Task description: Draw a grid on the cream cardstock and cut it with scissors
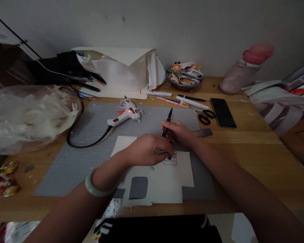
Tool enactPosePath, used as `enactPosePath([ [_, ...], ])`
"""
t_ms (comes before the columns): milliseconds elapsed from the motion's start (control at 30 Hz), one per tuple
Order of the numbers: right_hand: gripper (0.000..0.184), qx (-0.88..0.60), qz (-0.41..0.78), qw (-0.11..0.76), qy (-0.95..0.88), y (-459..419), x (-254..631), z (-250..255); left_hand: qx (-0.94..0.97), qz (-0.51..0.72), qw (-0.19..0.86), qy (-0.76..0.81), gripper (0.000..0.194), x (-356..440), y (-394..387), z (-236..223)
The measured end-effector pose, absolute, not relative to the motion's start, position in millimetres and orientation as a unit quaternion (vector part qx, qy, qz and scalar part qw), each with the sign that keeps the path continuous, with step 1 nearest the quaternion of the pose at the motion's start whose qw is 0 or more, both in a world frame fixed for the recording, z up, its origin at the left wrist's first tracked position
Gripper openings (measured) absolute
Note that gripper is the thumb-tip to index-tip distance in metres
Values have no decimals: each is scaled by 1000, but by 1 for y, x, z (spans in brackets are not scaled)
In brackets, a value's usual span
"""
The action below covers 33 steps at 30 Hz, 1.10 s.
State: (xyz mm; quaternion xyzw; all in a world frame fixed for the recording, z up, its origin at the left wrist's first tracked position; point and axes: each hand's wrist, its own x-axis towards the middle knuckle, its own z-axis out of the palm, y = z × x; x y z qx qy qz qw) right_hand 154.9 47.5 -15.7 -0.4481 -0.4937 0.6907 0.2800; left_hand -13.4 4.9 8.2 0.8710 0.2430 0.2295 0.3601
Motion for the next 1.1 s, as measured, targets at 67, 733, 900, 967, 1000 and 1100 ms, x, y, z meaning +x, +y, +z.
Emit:
enactPosePath([
  [67,27,-446,691,280,-495,47,155,-16,869,223,366,247,18,-13,5,8],
  [733,29,-441,649,268,-559,49,155,-23,867,223,377,236,17,-13,5,5],
  [900,29,-446,650,262,-557,48,155,-23,873,225,368,228,19,-12,5,5],
  [967,29,-445,647,263,-561,48,155,-24,875,227,367,220,19,-11,4,6],
  [1000,30,-445,645,263,-563,48,156,-24,875,227,368,218,19,-11,4,6],
  [1100,30,-451,635,255,-573,48,157,-23,876,222,368,220,19,-11,3,8],
])
